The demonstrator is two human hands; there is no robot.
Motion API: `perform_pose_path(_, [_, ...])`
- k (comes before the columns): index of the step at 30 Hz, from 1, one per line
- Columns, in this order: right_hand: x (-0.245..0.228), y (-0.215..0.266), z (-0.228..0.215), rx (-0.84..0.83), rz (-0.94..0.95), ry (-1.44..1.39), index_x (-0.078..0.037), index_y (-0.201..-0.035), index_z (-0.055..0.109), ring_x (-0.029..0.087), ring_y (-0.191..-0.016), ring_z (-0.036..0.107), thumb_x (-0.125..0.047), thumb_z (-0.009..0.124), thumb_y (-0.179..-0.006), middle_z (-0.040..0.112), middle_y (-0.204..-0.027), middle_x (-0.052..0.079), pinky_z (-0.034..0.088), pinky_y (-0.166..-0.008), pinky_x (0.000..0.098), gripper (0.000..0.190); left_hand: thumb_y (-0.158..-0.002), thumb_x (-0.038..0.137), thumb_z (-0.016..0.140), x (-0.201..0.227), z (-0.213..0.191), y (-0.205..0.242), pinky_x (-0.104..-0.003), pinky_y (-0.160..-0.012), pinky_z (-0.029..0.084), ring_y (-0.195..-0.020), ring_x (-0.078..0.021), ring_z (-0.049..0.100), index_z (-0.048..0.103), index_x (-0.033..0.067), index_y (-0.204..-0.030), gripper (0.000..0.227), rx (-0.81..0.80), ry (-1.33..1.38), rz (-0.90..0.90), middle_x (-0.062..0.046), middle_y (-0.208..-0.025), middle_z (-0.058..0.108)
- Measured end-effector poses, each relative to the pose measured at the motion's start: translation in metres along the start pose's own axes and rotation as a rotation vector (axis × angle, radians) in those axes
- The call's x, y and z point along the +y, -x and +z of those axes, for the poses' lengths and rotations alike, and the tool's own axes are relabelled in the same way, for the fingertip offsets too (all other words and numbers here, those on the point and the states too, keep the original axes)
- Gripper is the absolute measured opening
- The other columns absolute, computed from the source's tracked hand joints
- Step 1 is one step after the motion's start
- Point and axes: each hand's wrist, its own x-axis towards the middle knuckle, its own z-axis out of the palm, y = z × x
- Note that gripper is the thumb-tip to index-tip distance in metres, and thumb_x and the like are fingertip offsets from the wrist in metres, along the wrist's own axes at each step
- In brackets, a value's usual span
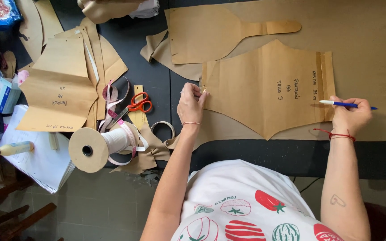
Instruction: The person uses an electric rotary cutter to cut a large piece of beige fabric on a black table. They then place a paper pattern on the fabric, trace its outline with a blue marker, and cut the fabric along the traced lines using the rotary cutter.
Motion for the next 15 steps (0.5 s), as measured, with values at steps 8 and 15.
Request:
perform_pose_path(8, [-0.007, 0.001, 0.001, 0.038, 0.012, 0.047, -0.015, -0.073, 0.054, 0.004, -0.065, 0.063, -0.009, 0.089, -0.069, 0.063, -0.068, 0.001, 0.054, -0.056, 0.0170, 0.036, -0.070, 0.024, 0.070, -0.003, 0.003, 0.000, -0.035, -0.051, 0.041, -0.063, -0.0161, 0.051, 0.041, 0.0160, -0.079, 0.031, 0.001, -0.046, -0.017, 0.005, -0.072, 0.050])
perform_pose_path(15, [0.028, -0.014, 0.005, 0.032, -0.043, -0.035, -0.013, -0.075, 0.054, 0.006, -0.066, 0.064, -0.006, 0.089, -0.069, 0.064, -0.070, 0.003, 0.056, -0.059, 0.0197, 0.037, -0.069, 0.028, 0.069, -0.007, 0.005, 0.001, -0.036, -0.051, 0.041, -0.062, -0.0178, 0.052, 0.041, 0.0167, -0.079, 0.032, -0.022, -0.078, -0.044, 0.006, -0.073, 0.051])
